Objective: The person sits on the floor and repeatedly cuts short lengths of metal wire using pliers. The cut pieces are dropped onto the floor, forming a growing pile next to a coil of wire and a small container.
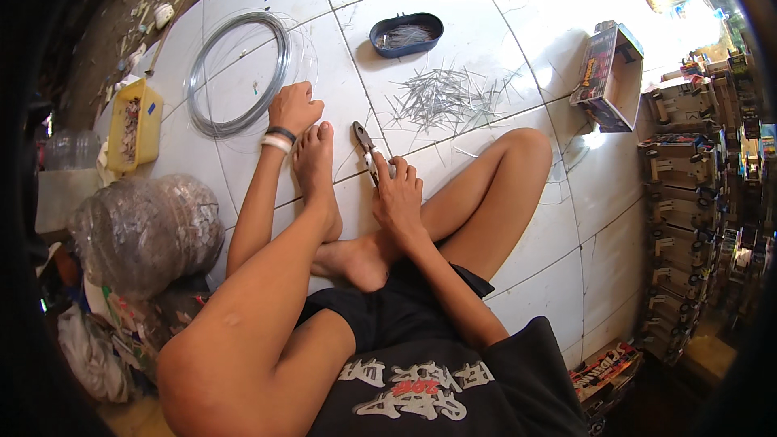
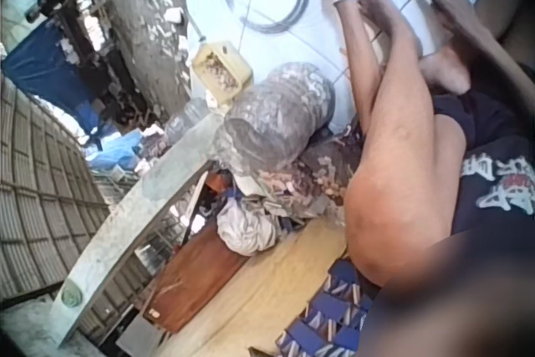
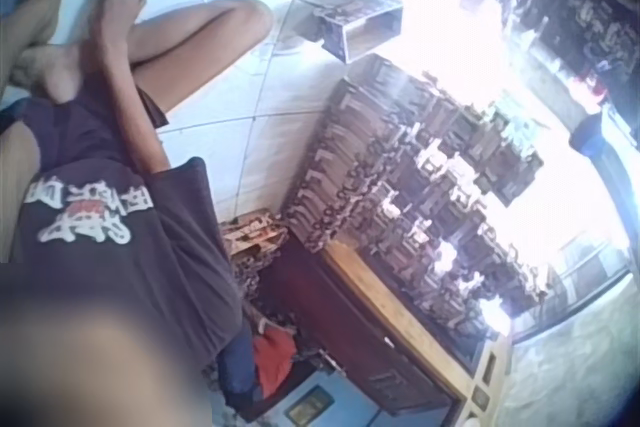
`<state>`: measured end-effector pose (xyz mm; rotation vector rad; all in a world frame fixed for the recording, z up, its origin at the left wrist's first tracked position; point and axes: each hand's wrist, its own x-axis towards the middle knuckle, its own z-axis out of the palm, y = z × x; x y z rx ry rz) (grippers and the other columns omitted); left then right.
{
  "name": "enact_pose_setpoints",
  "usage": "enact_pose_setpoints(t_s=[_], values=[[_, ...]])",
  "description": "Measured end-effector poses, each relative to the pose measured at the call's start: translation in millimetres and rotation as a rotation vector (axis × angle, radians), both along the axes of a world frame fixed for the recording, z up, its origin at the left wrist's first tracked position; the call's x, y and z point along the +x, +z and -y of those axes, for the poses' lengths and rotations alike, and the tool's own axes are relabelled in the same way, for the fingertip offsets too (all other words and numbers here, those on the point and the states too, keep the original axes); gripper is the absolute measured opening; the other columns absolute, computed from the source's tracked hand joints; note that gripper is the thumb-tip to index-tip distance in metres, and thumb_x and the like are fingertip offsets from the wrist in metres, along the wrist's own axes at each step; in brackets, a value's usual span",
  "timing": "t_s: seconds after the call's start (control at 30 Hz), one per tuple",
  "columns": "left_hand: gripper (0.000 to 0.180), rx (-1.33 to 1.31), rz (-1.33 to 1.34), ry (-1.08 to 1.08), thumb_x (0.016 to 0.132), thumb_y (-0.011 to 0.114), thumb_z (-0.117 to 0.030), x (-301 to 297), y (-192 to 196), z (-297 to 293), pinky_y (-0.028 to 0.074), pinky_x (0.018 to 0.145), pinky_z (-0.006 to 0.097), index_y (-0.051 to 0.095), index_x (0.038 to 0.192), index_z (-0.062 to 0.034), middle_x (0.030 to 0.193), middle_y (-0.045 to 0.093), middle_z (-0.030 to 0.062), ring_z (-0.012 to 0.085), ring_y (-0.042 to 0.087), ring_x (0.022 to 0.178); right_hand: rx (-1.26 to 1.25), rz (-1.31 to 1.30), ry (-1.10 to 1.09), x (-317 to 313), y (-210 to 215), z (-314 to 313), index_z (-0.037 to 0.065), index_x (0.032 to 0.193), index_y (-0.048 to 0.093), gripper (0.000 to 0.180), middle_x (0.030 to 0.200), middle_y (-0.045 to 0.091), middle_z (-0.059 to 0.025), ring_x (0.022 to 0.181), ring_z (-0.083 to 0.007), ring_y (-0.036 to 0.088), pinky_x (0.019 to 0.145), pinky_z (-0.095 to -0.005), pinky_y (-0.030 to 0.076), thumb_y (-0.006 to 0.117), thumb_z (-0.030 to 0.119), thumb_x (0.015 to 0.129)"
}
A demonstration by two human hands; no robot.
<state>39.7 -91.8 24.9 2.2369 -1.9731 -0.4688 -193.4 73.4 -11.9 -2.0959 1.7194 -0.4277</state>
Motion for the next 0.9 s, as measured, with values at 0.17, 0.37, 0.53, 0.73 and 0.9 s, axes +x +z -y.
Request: enact_pose_setpoints(t_s=[0.17,0.37,0.53,0.73,0.9], values=[[0.015,-0.096,-0.401,-0.295,0.083,0.066,-0.014,-10,43,-52,0.054,0.067,0.044,0.069,0.089,-0.0003,0.079,0.068,0.023,0.0419,0.065,0.07,-0.12,0.361,-0.034,4,9,23,0.006,0.148,0.048,0.059,0.126,0.06,-0.0174,0.117,-0.0344,0.058,0.095,-0.0445,0.047,0.068,0.021,0.095],[0.037,0.244,-0.473,-0.525,0.085,0.072,-0.022,7,64,-103,0.053,0.088,0.046,0.074,0.118,-0.0066,0.105,0.072,0.0202,0.0352,0.068,0.101,0.775,1.825,-0.1,-1,38,104,0.006,0.15,0.047,0.06,0.113,0.068,-0.0067,0.108,-0.0188,0.064,0.095,-0.0379,0.052,0.038,0.052,0.112],[0.04,0.211,-0.331,-0.454,0.085,0.073,-0.023,50,59,-136,0.051,0.092,0.049,0.073,0.122,-0.0078,0.11,0.071,0.0212,0.0354,0.067,0.105,0.598,1.77,-0.3,-36,71,149,0.004,0.147,0.048,0.046,0.099,0.061,-0.0004,0.092,-0.0107,0.06,0.087,-0.0343,0.054,0.056,0.028,0.108],[0.043,0.015,-0.271,-0.308,0.085,0.073,-0.024,49,34,-152,0.049,0.097,0.053,0.071,0.126,-0.0093,0.116,0.07,0.0224,0.0356,0.066,0.111,0.321,1.77,-0.413,-67,94,164,-0.001,0.148,0.046,0.041,0.083,0.046,0.004,0.067,-0.0063,0.04,0.06,-0.0247,0.043,0.045,0.021,0.113],[0.046,0.035,-0.219,-0.289,0.086,0.073,-0.026,71,44,-155,0.046,0.102,0.056,0.069,0.129,-0.0105,0.12,0.069,0.0234,0.0357,0.066,0.115,0.413,1.662,-0.4,-67,108,145,-0.002,0.14,0.051,0.037,0.072,0.034,0.0053,0.06,-0.0046,0.028,0.049,-0.0211,0.026,0.044,0.024,0.114]])
